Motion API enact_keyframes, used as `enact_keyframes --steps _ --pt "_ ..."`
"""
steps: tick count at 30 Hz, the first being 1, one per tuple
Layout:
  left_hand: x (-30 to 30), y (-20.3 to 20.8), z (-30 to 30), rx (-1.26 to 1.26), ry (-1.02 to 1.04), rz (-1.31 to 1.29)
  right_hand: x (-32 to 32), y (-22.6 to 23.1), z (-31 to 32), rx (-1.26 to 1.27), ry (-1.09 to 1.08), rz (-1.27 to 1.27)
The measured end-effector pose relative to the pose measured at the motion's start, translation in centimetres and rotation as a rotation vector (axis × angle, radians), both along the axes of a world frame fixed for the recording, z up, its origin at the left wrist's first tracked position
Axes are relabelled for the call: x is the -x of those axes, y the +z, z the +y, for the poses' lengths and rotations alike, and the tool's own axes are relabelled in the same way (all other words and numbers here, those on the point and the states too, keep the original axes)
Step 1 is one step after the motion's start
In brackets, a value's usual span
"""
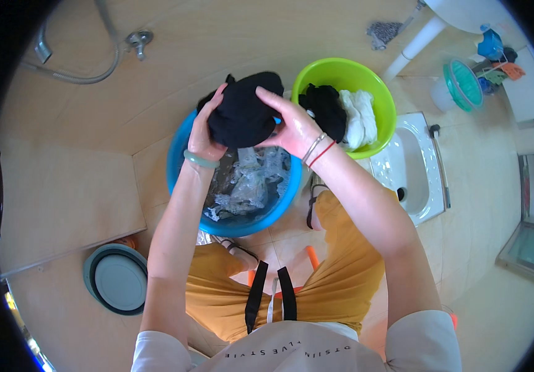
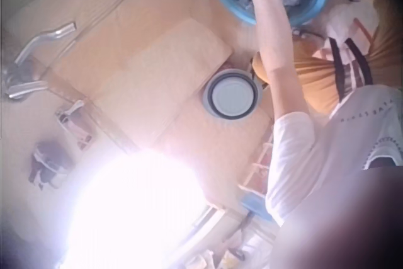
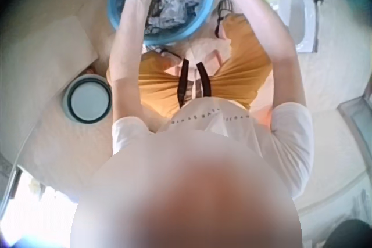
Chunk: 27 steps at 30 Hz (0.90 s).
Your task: The person sits on a small stool and hand-washes various garments in a blue basin filled with soapy water. They scrub and rinse a yellow cloth, a white cloth, a black garment, and a grey patterned cloth, transferring each item to a green bucket after washing.
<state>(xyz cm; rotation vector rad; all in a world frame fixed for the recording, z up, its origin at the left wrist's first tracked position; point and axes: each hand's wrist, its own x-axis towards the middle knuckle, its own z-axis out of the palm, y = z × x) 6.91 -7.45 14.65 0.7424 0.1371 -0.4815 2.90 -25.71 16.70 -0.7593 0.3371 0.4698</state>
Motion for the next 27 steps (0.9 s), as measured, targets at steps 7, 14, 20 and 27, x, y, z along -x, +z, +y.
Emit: enact_keyframes --steps 7,14,20,27 --pt "-5.2 -0.5 -11.5 -0.073 -0.251 -0.026 -1.8 0.1 -10.5 0.077 -0.302 -0.078" --pt "-7.4 -3.5 -19.1 -0.599 -0.325 -0.096 -5.0 -10.7 -17.6 0.152 -0.686 0.041" --pt "-6.0 -11.7 -20.6 -0.929 -0.392 -0.604 -7.6 -19.6 -18.0 0.237 -0.7 0.05" --pt "-3.7 -13.5 -20.8 -0.865 -0.267 -0.47 -8.4 -17.7 -19.0 0.377 -0.483 0.232"
